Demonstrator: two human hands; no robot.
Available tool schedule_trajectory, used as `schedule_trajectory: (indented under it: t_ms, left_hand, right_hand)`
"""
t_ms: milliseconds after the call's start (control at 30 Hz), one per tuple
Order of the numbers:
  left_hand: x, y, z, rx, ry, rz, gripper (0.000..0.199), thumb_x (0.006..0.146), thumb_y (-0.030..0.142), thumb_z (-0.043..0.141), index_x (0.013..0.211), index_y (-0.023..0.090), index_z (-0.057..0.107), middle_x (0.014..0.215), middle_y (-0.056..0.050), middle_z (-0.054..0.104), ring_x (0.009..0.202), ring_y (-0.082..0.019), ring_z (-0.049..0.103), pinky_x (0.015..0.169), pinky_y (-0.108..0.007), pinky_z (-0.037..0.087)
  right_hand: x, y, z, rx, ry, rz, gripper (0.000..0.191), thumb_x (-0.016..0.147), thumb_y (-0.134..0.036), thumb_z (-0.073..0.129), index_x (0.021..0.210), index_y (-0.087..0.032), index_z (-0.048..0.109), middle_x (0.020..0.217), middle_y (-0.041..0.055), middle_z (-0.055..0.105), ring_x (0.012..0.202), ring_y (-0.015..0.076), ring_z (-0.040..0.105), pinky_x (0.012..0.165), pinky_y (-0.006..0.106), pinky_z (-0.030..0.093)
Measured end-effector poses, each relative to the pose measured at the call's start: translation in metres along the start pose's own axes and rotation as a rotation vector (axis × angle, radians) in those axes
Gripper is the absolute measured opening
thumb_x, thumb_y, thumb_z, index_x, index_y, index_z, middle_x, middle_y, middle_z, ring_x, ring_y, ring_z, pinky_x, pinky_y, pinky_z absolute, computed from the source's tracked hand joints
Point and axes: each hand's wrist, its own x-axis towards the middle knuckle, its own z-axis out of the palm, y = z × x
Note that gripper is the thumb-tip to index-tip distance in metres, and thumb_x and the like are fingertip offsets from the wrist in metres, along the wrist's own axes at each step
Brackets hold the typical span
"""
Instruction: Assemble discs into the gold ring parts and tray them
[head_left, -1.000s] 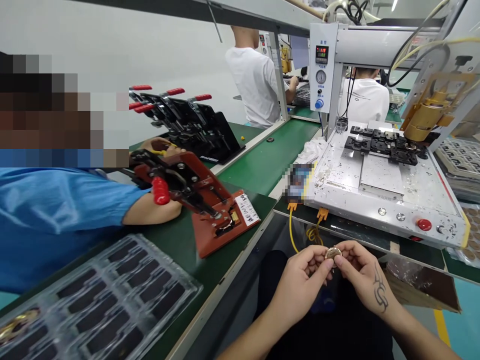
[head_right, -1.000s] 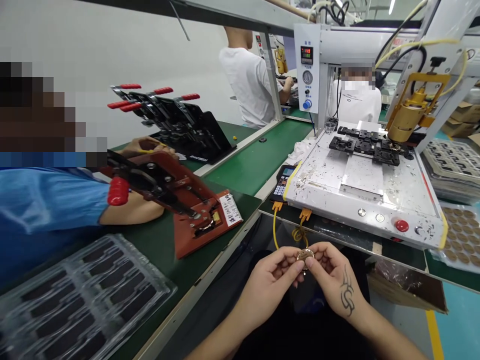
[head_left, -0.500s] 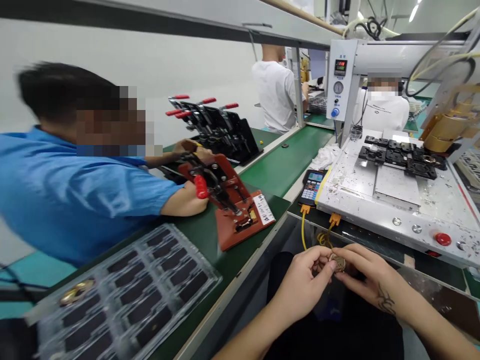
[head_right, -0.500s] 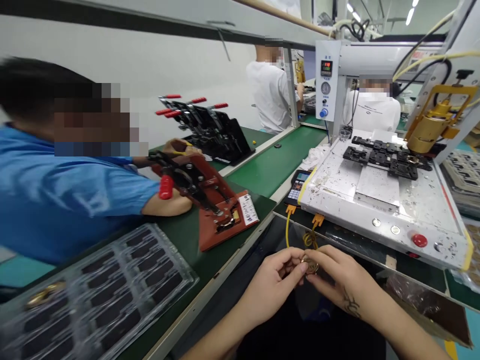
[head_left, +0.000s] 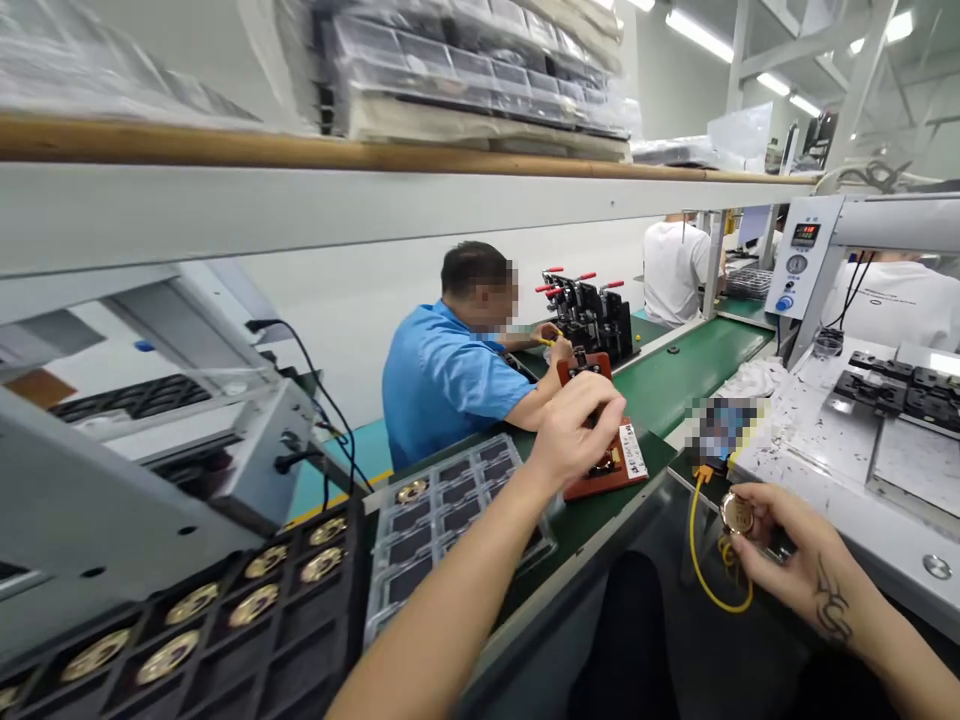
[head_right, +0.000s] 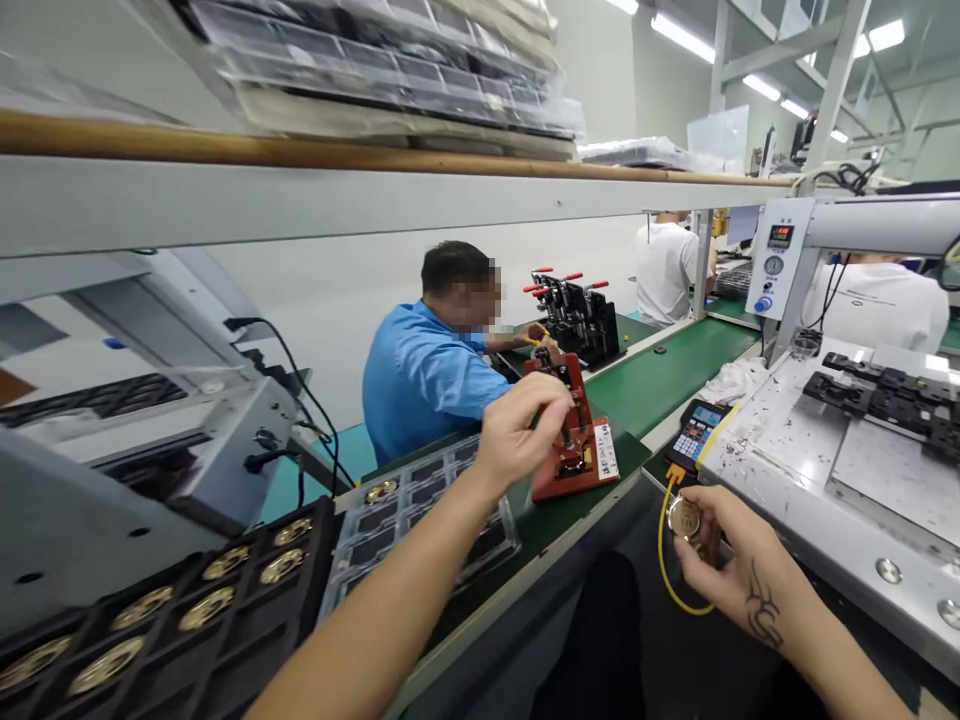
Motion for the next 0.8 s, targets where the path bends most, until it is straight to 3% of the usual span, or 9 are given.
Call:
schedule_trajectory:
  t_ms: [67,133,233,333,433,500,600,700,800]
  left_hand:
    - [0.013,-0.018,-0.007,0.077,-0.167,0.058,0.054,0.103,0.053,0.047,0.056,0.025,0.048,0.059,-0.003,0.054,0.064,-0.021,0.052,0.076,-0.038,0.047]
    - [0.024,-0.024,-0.010,0.101,-0.229,0.064,0.060,0.103,0.054,0.047,0.052,0.025,0.035,0.052,0.001,0.042,0.056,-0.018,0.042,0.070,-0.036,0.044]
    - [0.054,-0.021,-0.015,0.015,-0.046,-0.012,0.058,0.105,0.054,0.046,0.057,0.024,0.039,0.056,0.002,0.041,0.056,-0.016,0.042,0.064,-0.031,0.041]
    - [0.097,-0.029,-0.027,-0.173,0.119,-0.170,0.042,0.108,0.051,0.046,0.078,0.022,0.054,0.067,0.002,0.052,0.062,-0.015,0.054,0.069,-0.029,0.048]
    - [0.114,-0.057,-0.048,-0.188,0.120,-0.374,0.026,0.108,0.043,0.047,0.103,0.020,0.059,0.090,-0.003,0.068,0.075,-0.017,0.065,0.081,-0.031,0.054]
    - [0.095,-0.078,-0.061,-0.064,0.030,-0.517,0.027,0.108,0.042,0.045,0.107,0.021,0.061,0.097,-0.005,0.073,0.082,-0.019,0.068,0.086,-0.033,0.054]
    - [0.030,-0.099,-0.067,-0.009,-0.183,-0.656,0.029,0.100,0.044,0.056,0.088,0.020,0.068,0.070,-0.004,0.071,0.065,-0.022,0.067,0.072,-0.034,0.055]
    - [-0.035,-0.105,-0.045,-0.048,-0.475,-0.739,0.021,0.083,0.035,0.073,0.070,0.019,0.071,0.055,-0.003,0.068,0.051,-0.023,0.065,0.057,-0.033,0.052]
    - [-0.067,-0.107,-0.008,-0.040,-0.581,-0.758,0.012,0.080,0.029,0.073,0.078,0.017,0.075,0.055,-0.001,0.068,0.052,-0.022,0.065,0.056,-0.029,0.049]
  right_hand:
    - [0.005,-0.002,0.000,0.040,0.011,0.021,0.034,0.093,-0.028,0.068,0.126,-0.026,0.064,0.080,0.0011,0.066,0.067,0.0187,0.064,0.064,0.032,0.059]
    - [0.009,-0.002,0.003,0.076,0.005,0.033,0.034,0.093,-0.028,0.068,0.127,-0.025,0.064,0.082,0.0017,0.067,0.068,0.0186,0.064,0.064,0.031,0.058]
    - [0.025,-0.003,0.013,0.119,-0.009,0.034,0.035,0.094,-0.030,0.069,0.128,-0.024,0.064,0.083,0.0013,0.067,0.069,0.0181,0.064,0.065,0.031,0.058]
    - [0.050,-0.002,0.031,0.163,-0.044,0.050,0.034,0.093,-0.030,0.070,0.125,-0.022,0.065,0.081,0.0001,0.065,0.067,0.0167,0.062,0.062,0.029,0.054]
    - [0.068,0.007,0.050,0.216,-0.105,0.085,0.033,0.091,-0.031,0.070,0.122,-0.020,0.064,0.078,-0.0013,0.062,0.063,0.0151,0.058,0.058,0.028,0.050]
    - [0.070,0.016,0.060,0.245,-0.136,0.115,0.033,0.092,-0.032,0.069,0.122,-0.019,0.064,0.077,-0.0020,0.060,0.063,0.0148,0.056,0.058,0.028,0.049]
    - [0.065,0.029,0.072,0.268,-0.171,0.133,0.030,0.093,-0.032,0.067,0.120,-0.018,0.065,0.078,-0.0014,0.060,0.066,0.0155,0.057,0.061,0.028,0.048]
    - [0.072,0.036,0.091,0.265,-0.193,0.086,0.029,0.094,-0.030,0.064,0.120,-0.019,0.066,0.082,-0.0003,0.060,0.068,0.0153,0.055,0.064,0.028,0.048]
    - [0.094,0.038,0.116,0.254,-0.202,0.047,0.029,0.088,-0.028,0.068,0.116,-0.019,0.068,0.077,-0.0023,0.056,0.067,0.0150,0.052,0.064,0.027,0.045]
